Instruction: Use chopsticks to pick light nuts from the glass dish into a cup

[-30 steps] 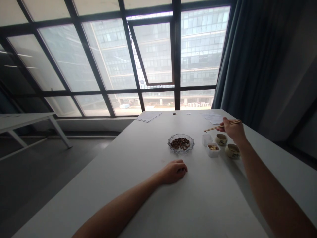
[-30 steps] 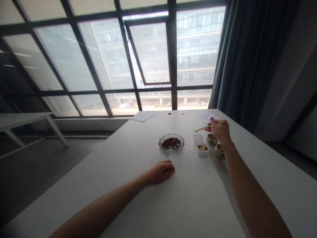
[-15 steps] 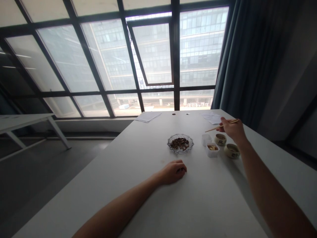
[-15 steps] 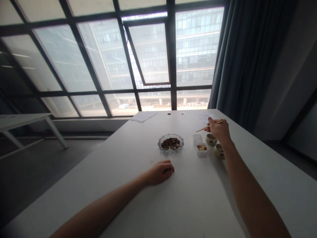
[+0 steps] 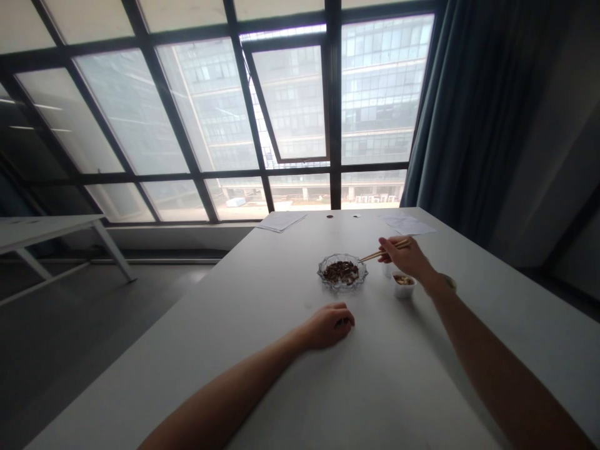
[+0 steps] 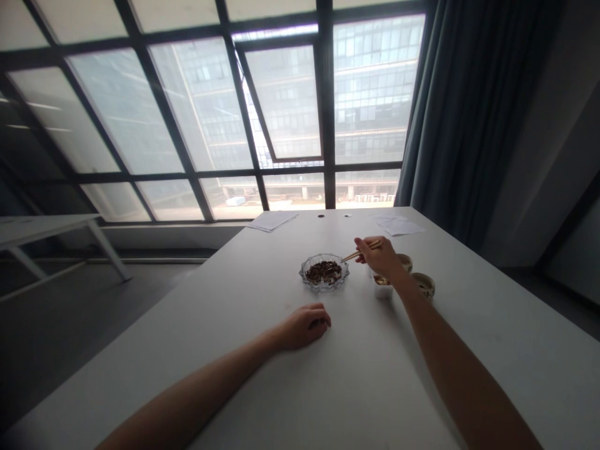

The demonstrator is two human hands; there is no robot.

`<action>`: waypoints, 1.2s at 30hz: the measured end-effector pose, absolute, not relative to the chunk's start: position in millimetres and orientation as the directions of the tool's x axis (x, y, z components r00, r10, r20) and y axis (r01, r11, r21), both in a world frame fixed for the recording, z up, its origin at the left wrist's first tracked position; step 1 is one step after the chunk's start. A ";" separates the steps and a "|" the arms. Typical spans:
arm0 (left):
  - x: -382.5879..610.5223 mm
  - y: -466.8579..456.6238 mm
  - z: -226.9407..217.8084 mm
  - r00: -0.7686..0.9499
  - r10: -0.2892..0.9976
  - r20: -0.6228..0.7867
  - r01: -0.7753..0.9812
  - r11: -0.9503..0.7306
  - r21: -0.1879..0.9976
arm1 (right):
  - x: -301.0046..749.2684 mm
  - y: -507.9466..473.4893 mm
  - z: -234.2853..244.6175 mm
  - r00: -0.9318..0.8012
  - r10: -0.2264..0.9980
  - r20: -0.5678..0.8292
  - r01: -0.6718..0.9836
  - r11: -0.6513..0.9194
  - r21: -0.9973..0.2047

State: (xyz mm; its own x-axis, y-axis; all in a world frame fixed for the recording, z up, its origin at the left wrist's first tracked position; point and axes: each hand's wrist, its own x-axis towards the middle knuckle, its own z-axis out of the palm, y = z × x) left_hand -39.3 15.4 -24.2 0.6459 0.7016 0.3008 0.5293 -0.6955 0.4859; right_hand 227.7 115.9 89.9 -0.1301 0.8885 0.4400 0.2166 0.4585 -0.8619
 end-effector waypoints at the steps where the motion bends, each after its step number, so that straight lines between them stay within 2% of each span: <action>1: -39.7 15.3 -24.3 0.647 0.700 0.301 0.528 -0.696 0.487 | 223.8 116.9 85.3 -0.145 0.890 0.433 0.225 0.455 -0.861; 10: -41.8 15.8 -24.5 0.653 0.695 0.301 0.521 -0.701 0.487 | 200.2 123.3 51.2 -0.233 0.892 0.388 0.259 0.441 -0.859; 17: -41.5 14.7 -23.4 0.654 0.687 0.316 0.512 -0.710 0.483 | 199.2 130.8 40.1 -0.197 0.873 0.447 0.329 0.488 -0.809; 27: -43.2 14.9 -25.0 0.652 0.691 0.313 0.519 -0.707 0.480 | 197.7 125.1 51.3 -0.128 0.881 0.456 0.349 0.470 -0.811; 36: -42.9 12.9 -23.2 0.650 0.697 0.304 0.524 -0.700 0.485 | 210.8 118.5 74.6 -0.035 0.890 0.455 0.222 0.451 -0.865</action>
